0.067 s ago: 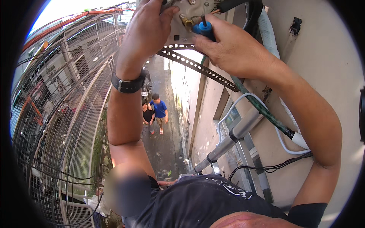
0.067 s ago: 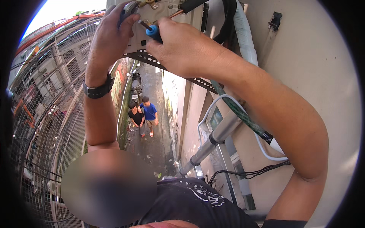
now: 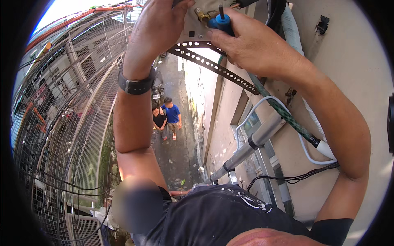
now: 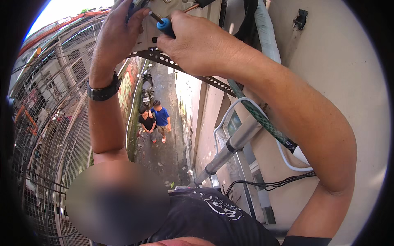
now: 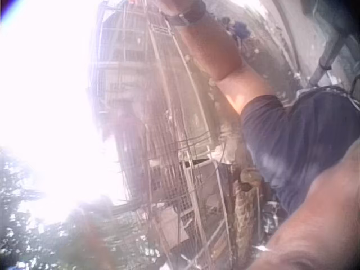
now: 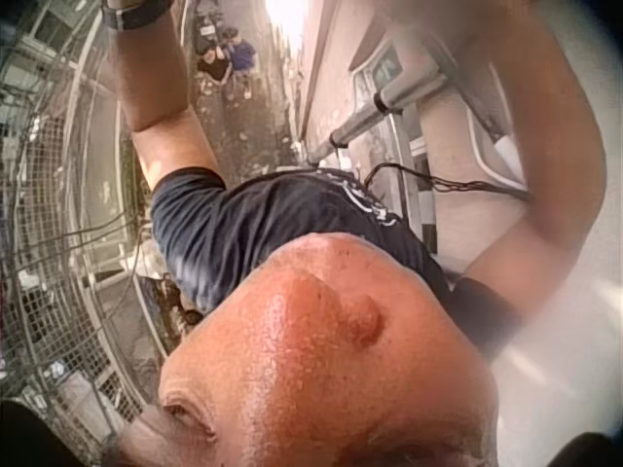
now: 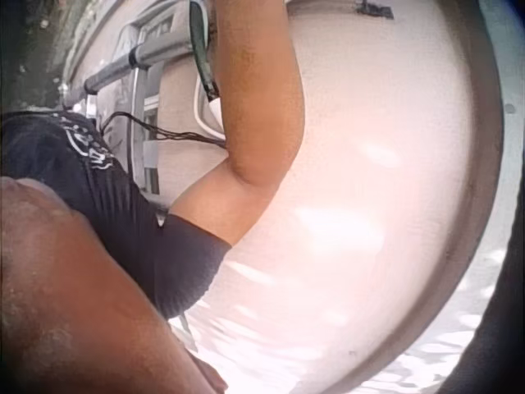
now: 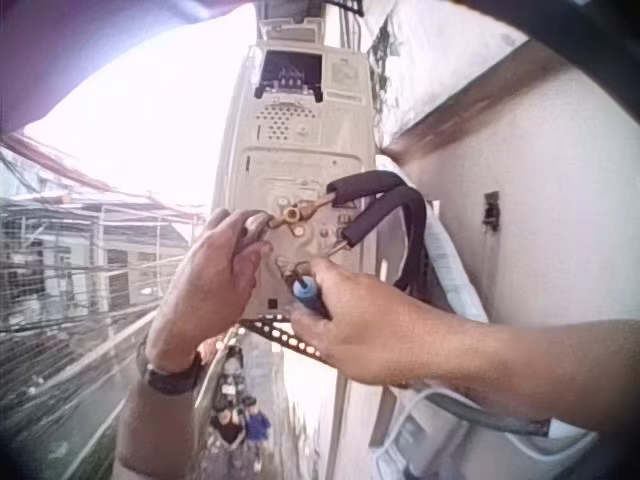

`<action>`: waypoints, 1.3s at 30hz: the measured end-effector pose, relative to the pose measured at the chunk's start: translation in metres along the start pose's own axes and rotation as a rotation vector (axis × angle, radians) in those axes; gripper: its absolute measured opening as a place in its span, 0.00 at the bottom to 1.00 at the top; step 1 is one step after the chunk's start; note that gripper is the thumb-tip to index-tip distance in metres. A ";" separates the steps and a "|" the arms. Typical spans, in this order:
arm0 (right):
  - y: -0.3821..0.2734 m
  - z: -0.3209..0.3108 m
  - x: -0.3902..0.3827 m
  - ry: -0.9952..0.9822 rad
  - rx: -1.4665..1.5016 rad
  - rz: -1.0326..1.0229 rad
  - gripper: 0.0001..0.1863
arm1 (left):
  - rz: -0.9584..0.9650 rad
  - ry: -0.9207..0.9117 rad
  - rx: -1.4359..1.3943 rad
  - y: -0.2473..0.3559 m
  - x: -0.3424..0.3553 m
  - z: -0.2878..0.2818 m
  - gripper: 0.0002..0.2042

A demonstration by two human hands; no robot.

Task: The person works on an air conditioning unit using wrenches to tighten or loosen pipe connections and a screwdriver to adjust components on the external unit while standing on a ladder.

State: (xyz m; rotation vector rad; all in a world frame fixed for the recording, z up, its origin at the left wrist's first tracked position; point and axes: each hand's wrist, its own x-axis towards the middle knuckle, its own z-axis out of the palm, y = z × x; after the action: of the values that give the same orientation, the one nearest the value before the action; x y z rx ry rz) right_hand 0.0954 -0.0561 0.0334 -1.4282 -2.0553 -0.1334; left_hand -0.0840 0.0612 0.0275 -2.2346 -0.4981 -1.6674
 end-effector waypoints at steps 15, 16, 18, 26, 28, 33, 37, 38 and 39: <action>-0.007 0.007 0.011 0.093 -0.316 -0.271 0.17 | 0.077 0.140 -0.095 -0.013 0.000 0.013 0.11; -0.013 0.003 0.015 0.086 -0.372 -0.260 0.17 | 0.216 0.197 -0.040 -0.027 0.001 0.012 0.11; -0.022 0.006 0.019 0.079 -0.301 -0.152 0.18 | 0.210 0.185 -0.008 -0.030 0.001 0.006 0.12; -0.006 0.018 0.015 0.083 0.006 -0.031 0.32 | -0.135 0.026 -0.104 0.001 -0.005 0.006 0.16; -0.015 0.011 0.023 0.063 0.025 0.040 0.31 | -0.078 0.066 -0.096 0.001 -0.004 0.007 0.16; -0.013 0.013 0.025 0.049 0.017 0.018 0.34 | -0.089 0.064 -0.082 0.002 -0.007 0.008 0.16; -0.015 0.005 0.023 0.022 0.005 0.052 0.35 | -0.080 0.069 -0.075 0.005 -0.006 0.009 0.16; -0.018 0.004 0.023 0.011 0.075 0.094 0.34 | -0.077 0.069 -0.081 0.005 -0.005 0.009 0.16; -0.019 0.010 0.023 0.065 0.080 0.102 0.33 | -0.089 0.069 -0.087 0.005 -0.005 0.008 0.16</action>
State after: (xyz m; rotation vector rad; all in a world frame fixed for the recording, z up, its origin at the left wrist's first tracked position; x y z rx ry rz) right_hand 0.0697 -0.0409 0.0421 -1.4572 -1.9099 -0.0543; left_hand -0.0759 0.0599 0.0199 -2.2368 -0.5242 -1.8376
